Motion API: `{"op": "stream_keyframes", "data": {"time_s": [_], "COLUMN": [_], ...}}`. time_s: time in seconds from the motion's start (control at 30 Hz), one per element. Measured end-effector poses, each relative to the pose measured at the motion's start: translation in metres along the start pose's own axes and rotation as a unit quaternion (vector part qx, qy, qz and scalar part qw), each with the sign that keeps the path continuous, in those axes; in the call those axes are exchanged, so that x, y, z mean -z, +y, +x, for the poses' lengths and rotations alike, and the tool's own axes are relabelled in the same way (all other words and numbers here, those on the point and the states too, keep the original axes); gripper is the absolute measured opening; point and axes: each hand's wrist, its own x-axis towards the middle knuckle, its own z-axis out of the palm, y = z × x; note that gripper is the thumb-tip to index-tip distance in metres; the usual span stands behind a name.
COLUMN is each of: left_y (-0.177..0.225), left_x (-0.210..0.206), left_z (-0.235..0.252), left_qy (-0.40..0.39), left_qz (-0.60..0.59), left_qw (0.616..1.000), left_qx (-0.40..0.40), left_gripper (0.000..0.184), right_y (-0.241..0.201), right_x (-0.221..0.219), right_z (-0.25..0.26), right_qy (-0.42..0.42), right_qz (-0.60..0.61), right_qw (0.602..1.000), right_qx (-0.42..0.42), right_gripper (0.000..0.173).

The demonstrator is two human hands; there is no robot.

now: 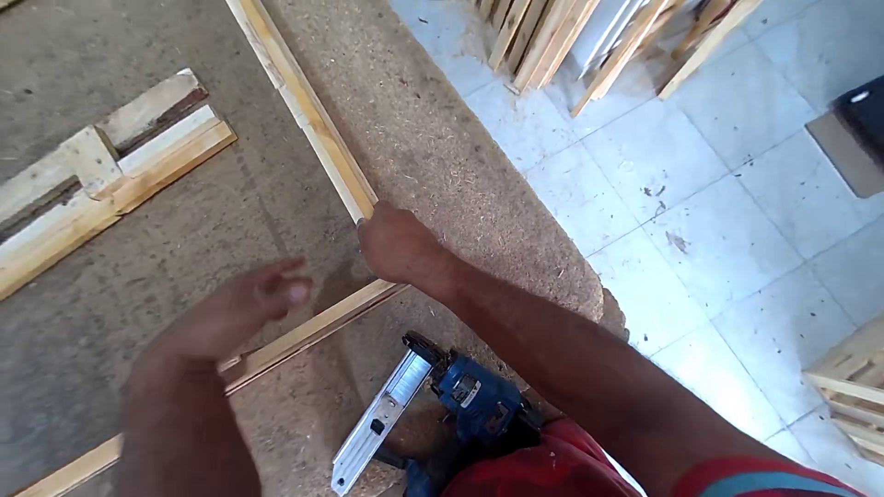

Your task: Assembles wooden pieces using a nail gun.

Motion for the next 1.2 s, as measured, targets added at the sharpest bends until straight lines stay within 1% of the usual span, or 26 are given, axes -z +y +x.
{"op": "stream_keyframes", "data": {"time_s": [0.03, 0.07, 0.1, 0.17, 0.23, 0.3, 0.37, 0.4, 0.47, 0.5, 0.53, 0.57, 0.6, 0.63, 0.67, 0.7, 0.73, 0.77, 0.8, 0.83, 0.9, 0.97, 1.03, 1.07, 1.13, 1.2], "left_y": [0.019, 0.041, 0.06, 0.087, 0.102, 0.104, 0.099, 0.098, 0.097, 0.097, 0.097, 0.097, 0.097, 0.097, 0.097, 0.097, 0.096, 0.096, 0.095, 0.096, 0.094, 0.096, 0.09, 0.088, 0.093, 0.103], "left_x": [-0.012, -0.026, -0.039, -0.062, -0.078, -0.084, -0.086, -0.085, -0.085, -0.085, -0.085, -0.085, -0.086, -0.086, -0.086, -0.086, -0.086, -0.086, -0.087, -0.087, -0.088, -0.091, -0.087, -0.087, -0.099, -0.111], "left_z": [0.013, 0.029, 0.048, 0.08, 0.102, 0.109, 0.111, 0.111, 0.11, 0.11, 0.11, 0.11, 0.11, 0.111, 0.111, 0.112, 0.112, 0.113, 0.113, 0.114, 0.113, 0.112, 0.113, 0.11, 0.095, 0.085], "left_qy": [0.071, 0.13, 0.155, 0.133, 0.094, 0.091, 0.103, 0.106, 0.113, 0.114, 0.114, 0.114, 0.115, 0.114, 0.113, 0.116, 0.121, 0.127, 0.135, 0.142, 0.144, 0.142, 0.157, 0.164, 0.175, 0.19], "left_qz": [-0.049, -0.102, -0.142, -0.188, -0.205, -0.215, -0.221, -0.218, -0.209, -0.204, -0.201, -0.197, -0.193, -0.187, -0.183, -0.181, -0.178, -0.176, -0.171, -0.164, -0.142, -0.119, -0.103, -0.089, -0.051, -0.011], "left_qw": [0.996, 0.985, 0.975, 0.97, 0.972, 0.972, 0.97, 0.97, 0.971, 0.972, 0.973, 0.974, 0.974, 0.976, 0.976, 0.977, 0.976, 0.976, 0.975, 0.975, 0.977, 0.978, 0.976, 0.976, 0.976, 0.974], "left_qx": [0.026, 0.049, 0.066, 0.082, 0.063, 0.019, -0.006, -0.007, 0.002, 0.004, 0.003, -0.001, -0.002, -0.006, -0.01, -0.014, -0.02, -0.03, -0.039, -0.052, -0.073, -0.101, -0.111, -0.116, -0.117, -0.121], "left_gripper": [0.077, 0.077, 0.081, 0.086, 0.083, 0.064, 0.046, 0.041, 0.04, 0.042, 0.043, 0.045, 0.046, 0.047, 0.047, 0.047, 0.046, 0.045, 0.045, 0.045, 0.041, 0.032, 0.033, 0.031, 0.016, 0.01], "right_y": [0.001, 0.002, 0.002, 0.001, 0.002, 0.005, 0.018, 0.029, 0.065, 0.09, 0.12, 0.153, 0.187, 0.222, 0.255, 0.286, 0.31, 0.327, 0.338, 0.341, 0.325, 0.297, 0.273, 0.262, 0.246, 0.24], "right_x": [0.0, -0.001, -0.001, -0.003, -0.003, -0.003, -0.003, 0.0, 0.007, 0.012, 0.016, 0.015, 0.013, 0.008, -0.001, -0.016, -0.036, -0.061, -0.09, -0.12, -0.181, -0.234, -0.27, -0.283, -0.302, -0.311], "right_z": [-0.001, -0.002, -0.001, -0.003, -0.002, 0.0, 0.0, -0.003, -0.021, -0.036, -0.055, -0.079, -0.109, -0.142, -0.176, -0.208, -0.238, -0.262, -0.281, -0.293, -0.303, -0.294, -0.275, -0.266, -0.25, -0.236], "right_qy": [0.001, 0.0, 0.002, 0.006, 0.02, 0.03, 0.034, 0.044, 0.093, 0.113, 0.127, 0.136, 0.114, 0.059, -0.023, -0.106, -0.174, -0.223, -0.247, -0.245, -0.197, -0.128, -0.06, -0.032, 0.057, 0.144], "right_qz": [0.0, -0.004, -0.003, 0.009, 0.03, 0.069, 0.142, 0.199, 0.297, 0.313, 0.311, 0.302, 0.288, 0.259, 0.225, 0.2, 0.195, 0.201, 0.212, 0.224, 0.272, 0.364, 0.437, 0.448, 0.448, 0.482], "right_qw": [1.0, 1.0, 1.0, 1.0, 0.999, 0.997, 0.989, 0.979, 0.949, 0.94, 0.937, 0.937, 0.946, 0.963, 0.974, 0.972, 0.959, 0.94, 0.928, 0.925, 0.928, 0.911, 0.885, 0.88, 0.874, 0.845], "right_qx": [0.005, 0.01, 0.013, 0.008, -0.005, -0.018, -0.008, 0.008, 0.05, 0.076, 0.098, 0.107, 0.091, 0.056, 0.0, -0.058, -0.114, -0.16, -0.184, -0.186, -0.16, -0.146, -0.148, -0.157, -0.178, -0.183], "right_gripper": [0.038, 0.039, 0.039, 0.036, 0.028, 0.025, 0.035, 0.046, 0.07, 0.073, 0.067, 0.053, 0.039, 0.031, 0.031, 0.031, 0.033, 0.037, 0.04, 0.043, 0.049, 0.058, 0.064, 0.064, 0.055, 0.046]}}
